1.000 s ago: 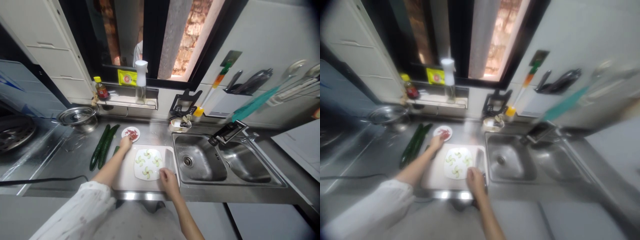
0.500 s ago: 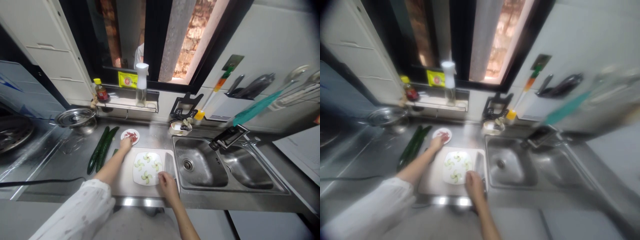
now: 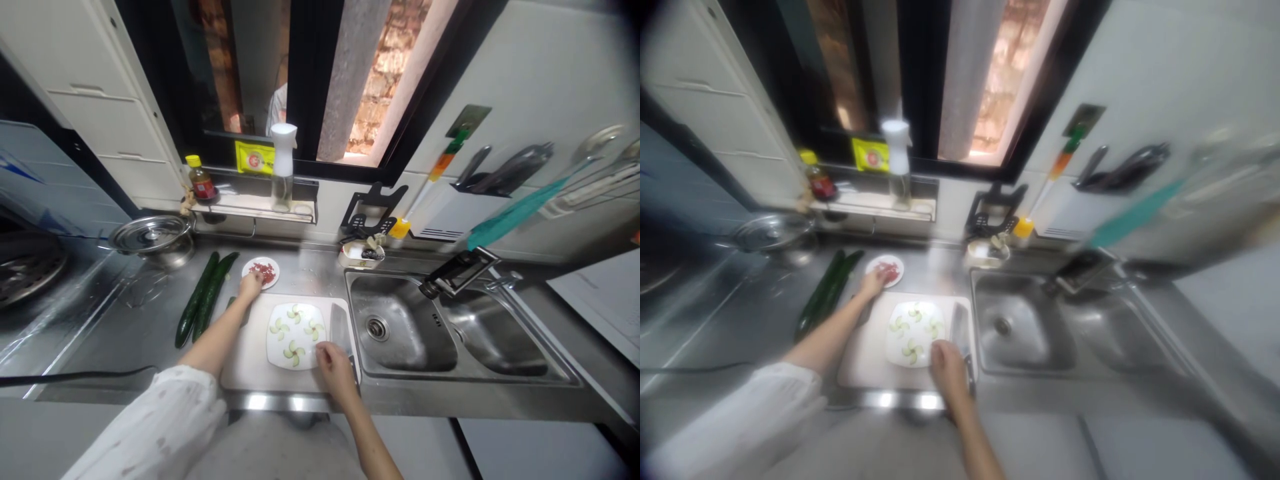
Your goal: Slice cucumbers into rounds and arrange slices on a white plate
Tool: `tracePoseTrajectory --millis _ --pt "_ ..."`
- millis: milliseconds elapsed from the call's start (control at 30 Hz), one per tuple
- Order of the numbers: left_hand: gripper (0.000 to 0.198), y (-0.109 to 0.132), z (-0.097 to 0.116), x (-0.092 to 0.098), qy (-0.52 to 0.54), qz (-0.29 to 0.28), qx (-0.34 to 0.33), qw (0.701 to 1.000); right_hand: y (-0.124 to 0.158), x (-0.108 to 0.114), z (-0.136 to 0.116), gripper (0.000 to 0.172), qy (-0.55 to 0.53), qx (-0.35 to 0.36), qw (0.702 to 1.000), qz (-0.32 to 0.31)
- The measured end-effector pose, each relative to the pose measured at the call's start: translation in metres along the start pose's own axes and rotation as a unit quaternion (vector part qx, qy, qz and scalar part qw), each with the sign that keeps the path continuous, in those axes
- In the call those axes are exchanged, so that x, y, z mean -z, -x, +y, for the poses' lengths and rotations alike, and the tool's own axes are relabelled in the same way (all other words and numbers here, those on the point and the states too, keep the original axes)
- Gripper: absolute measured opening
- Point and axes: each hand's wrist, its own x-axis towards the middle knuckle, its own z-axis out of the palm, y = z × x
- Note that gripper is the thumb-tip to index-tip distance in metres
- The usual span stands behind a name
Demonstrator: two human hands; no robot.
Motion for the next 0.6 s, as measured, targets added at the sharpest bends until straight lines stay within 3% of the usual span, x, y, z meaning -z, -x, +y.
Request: tracePoseTrajectory --millis 200,367,467,600 --pt "0.029 -0.001 -0.006 0.001 0.146 0.018 0.024 0.989 0.000 -0.003 0.001 0.027 0.007 0.006 1.000 -0.013" --pt "0.035 0.002 -0.001 -0.005 0.306 0.022 0.041 0.951 -0.001 -0.007 0.005 0.028 0.005 0.017 1.000 -0.017" --pt "0.035 0.006 0.004 -0.007 0.362 0.018 0.048 0.931 -0.014 -0.010 0.002 0.026 -0.003 0.042 0.999 -0.027" --pt "0.033 0.016 0.012 -0.006 0.367 0.012 0.048 0.929 -0.048 -0.013 -0.013 0.023 -0.011 0.077 0.997 -0.028"
